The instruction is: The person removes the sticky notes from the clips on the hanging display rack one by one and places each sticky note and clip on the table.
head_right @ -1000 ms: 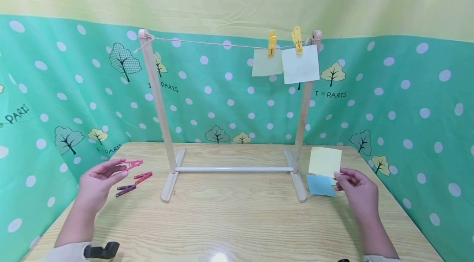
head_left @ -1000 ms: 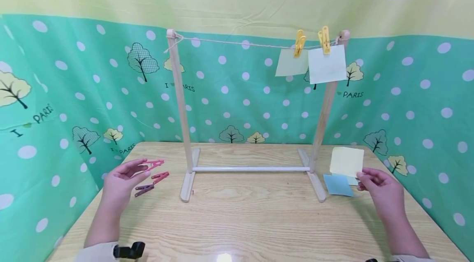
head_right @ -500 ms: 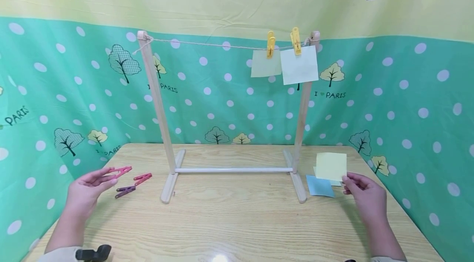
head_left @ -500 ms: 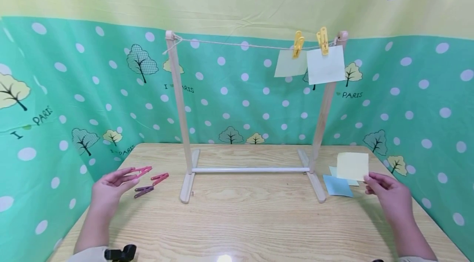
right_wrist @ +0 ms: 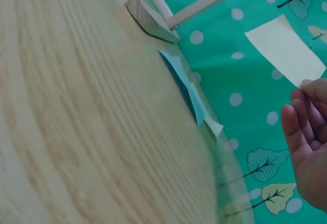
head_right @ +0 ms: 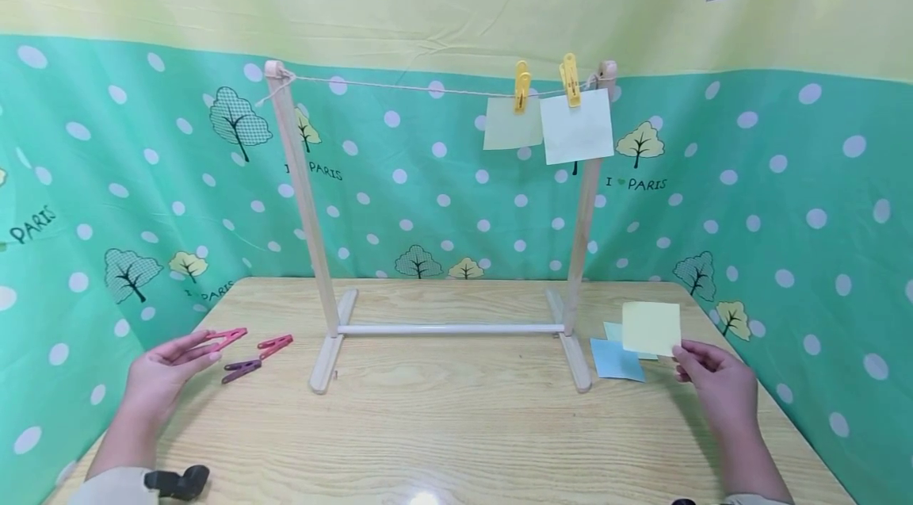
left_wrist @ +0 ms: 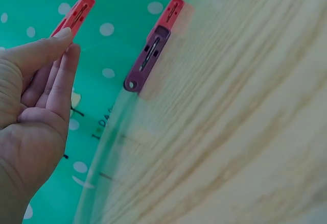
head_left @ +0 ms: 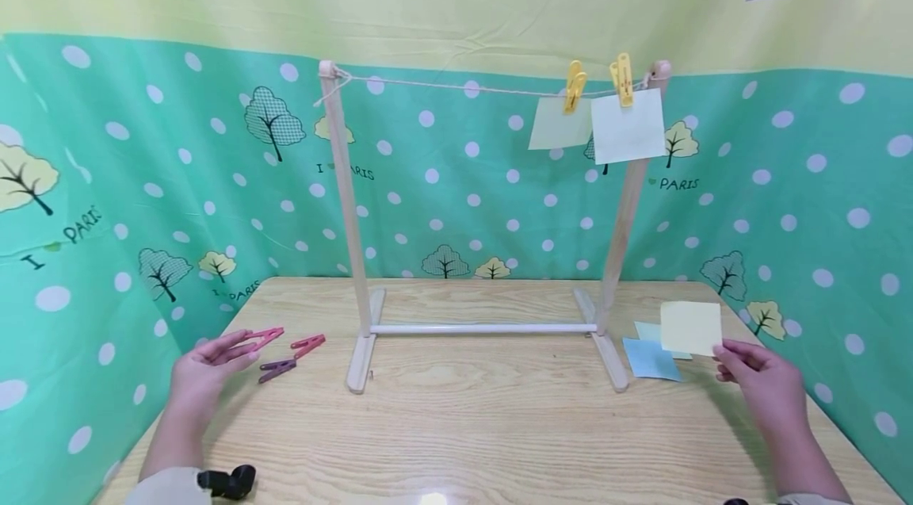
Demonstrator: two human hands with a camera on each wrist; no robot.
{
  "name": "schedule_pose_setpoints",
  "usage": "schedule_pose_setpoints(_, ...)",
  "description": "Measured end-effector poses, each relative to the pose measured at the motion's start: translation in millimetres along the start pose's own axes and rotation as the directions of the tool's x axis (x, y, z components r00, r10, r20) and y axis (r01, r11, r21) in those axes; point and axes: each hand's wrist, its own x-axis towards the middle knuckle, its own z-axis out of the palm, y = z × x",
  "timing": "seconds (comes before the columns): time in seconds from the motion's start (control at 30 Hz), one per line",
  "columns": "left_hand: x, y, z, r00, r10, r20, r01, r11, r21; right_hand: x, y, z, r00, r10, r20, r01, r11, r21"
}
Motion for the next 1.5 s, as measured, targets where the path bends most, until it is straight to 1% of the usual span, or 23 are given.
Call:
schedule_pose_setpoints(0.1,3.0,-4.4,-5.2,0.999,-0.033,-0.006,0.033,0.998,0.06,1.3,3.9,-1.7,1.0,0.013,-0.005,-0.013,1.0,-0.009)
schedule_pose_setpoints(0.2,5.3,-8.7,-10.2,0.997,-0.071,-0.016,0.072,0.986,0.153,2.7,9.0,-3.1,1.0,0.027,-0.004,-0.027,1.0,-0.005)
schedule_pose_setpoints(0.27,6.2,-10.6,-12.5,0.996,-0.087,-0.019,0.089,0.97,0.227,4.0,12.9,-3.9,0.999,0.034,-0.004,-0.034,0.999,-0.005)
schedule_pose_setpoints(0.4,8.6,-13.1,-16.1,0.993,-0.113,-0.019,0.113,0.94,0.322,6.6,20.3,-4.8,0.999,0.036,0.001,-0.036,0.999,-0.003)
schedule_pose_setpoints(0.47,9.5,-14.7,-17.8,0.992,-0.125,-0.02,0.125,0.934,0.335,8.2,23.5,-5.1,0.999,0.033,0.004,-0.033,0.999,-0.001)
schedule_pose_setpoints(0.57,11.8,-18.7,-21.2,0.988,-0.15,-0.024,0.148,0.915,0.374,10.7,28.4,-5.4,1.0,0.028,0.012,-0.028,1.0,-0.012)
schedule_pose_setpoints(0.7,15.7,-23.1,-22.7,0.983,-0.18,-0.042,0.179,0.873,0.454,14.4,35.6,-5.1,0.998,0.06,0.034,-0.06,0.998,-0.007)
schedule_pose_setpoints(0.8,18.0,-23.6,-21.4,0.982,-0.183,-0.04,0.179,0.857,0.484,17.3,40.2,-4.6,0.993,0.108,0.046,-0.107,0.994,-0.008)
schedule_pose_setpoints(0.83,18.5,-23.7,-20.9,0.983,-0.183,-0.034,0.176,0.856,0.487,18.3,41.4,-4.3,0.991,0.121,0.049,-0.121,0.993,-0.014)
schedule_pose_setpoints(0.87,18.8,-23.6,-20.5,0.983,-0.182,-0.026,0.171,0.856,0.487,19.1,42.4,-4.1,0.99,0.133,0.047,-0.132,0.991,-0.025)
schedule_pose_setpoints(0.93,19.9,-23.2,-20.1,0.981,-0.191,-0.013,0.171,0.845,0.506,20.6,44.2,-3.6,0.987,0.156,0.046,-0.153,0.987,-0.054)
schedule_pose_setpoints(1.07,21.2,-21.8,-19.0,0.98,-0.2,0.017,0.161,0.834,0.528,23.1,46.8,-3.0,0.982,0.18,0.048,-0.175,0.979,-0.102)
schedule_pose_setpoints(1.27,23.2,-21.2,-18.1,0.984,-0.164,0.064,0.103,0.833,0.544,25.5,51.5,-3.4,0.985,0.162,0.053,-0.152,0.977,-0.15)
schedule_pose_setpoints(1.5,22.9,-21.0,-18.8,0.981,-0.17,0.091,0.09,0.821,0.563,26.3,57.0,-6.7,0.99,0.124,0.064,-0.108,0.972,-0.208)
